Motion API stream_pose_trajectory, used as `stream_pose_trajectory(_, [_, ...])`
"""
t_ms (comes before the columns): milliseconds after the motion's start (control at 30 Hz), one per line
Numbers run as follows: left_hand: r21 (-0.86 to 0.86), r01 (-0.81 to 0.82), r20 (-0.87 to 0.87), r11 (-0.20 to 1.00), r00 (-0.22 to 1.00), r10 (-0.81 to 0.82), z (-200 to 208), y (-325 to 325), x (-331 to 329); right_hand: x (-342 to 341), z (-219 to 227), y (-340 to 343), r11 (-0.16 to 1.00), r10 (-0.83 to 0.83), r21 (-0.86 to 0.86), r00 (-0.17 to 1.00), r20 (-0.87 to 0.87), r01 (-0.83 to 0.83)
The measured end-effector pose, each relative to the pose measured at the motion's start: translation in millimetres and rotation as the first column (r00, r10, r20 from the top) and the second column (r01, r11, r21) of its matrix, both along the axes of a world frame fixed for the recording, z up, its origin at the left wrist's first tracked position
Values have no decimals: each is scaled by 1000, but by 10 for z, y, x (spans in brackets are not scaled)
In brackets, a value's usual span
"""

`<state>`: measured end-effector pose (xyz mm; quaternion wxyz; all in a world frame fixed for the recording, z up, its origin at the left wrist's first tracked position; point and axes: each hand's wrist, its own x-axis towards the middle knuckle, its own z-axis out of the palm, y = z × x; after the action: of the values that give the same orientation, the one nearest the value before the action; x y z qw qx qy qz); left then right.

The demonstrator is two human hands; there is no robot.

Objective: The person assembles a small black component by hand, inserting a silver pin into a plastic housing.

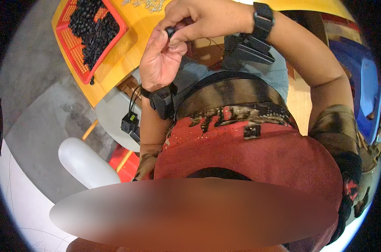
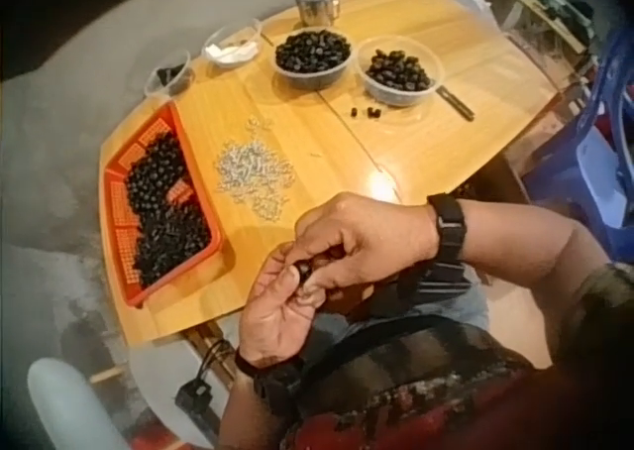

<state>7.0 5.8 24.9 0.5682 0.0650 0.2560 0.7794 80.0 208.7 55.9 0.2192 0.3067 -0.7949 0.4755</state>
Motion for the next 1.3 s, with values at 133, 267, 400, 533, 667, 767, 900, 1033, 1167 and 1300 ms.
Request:
stream_pose_trajectory(133, [-71,2,-9,997,1000,-3,50,-67,-12,101,31,-57,993,26,-120,942,336,15])
stream_pose_trajectory(267, [-52,6,-25,999,1000,-7,22,-62,-26,178,53,-104,992,-102,-26,919,381,121])
stream_pose_trajectory(400, [-76,7,7,997,1000,-7,18,-30,-49,265,12,-170,968,-212,-30,877,431,248])
stream_pose_trajectory(533, [-122,13,-8,992,1000,-14,-11,7,-24,339,-36,-49,961,-259,12,879,401,277])
stream_pose_trajectory(667, [-183,-48,-38,982,998,41,-52,10,-72,452,-80,395,828,-543,142,712,445,543])
stream_pose_trajectory(767, [-203,-97,-35,974,995,92,-122,-62,-163,371,-294,1100,724,-626,70,611,485,687])
stream_pose_trajectory(900, [-204,-125,-28,971,992,122,-181,-36,-222,278,-71,1486,473,-560,-164,439,702,866])
stream_pose_trajectory(1033, [-240,-202,-74,949,979,190,-182,-46,-265,300,-127,1485,236,-733,-221,323,598,946])
stream_pose_trajectory(1167, [-278,-261,-130,925,964,233,-209,13,-311,559,-718,1153,397,-770,-62,369,521,916])
stream_pose_trajectory(1300, [-312,-356,-170,881,933,317,-258,-136,-475,455,-390,490,692,-721,480,543,431,539])
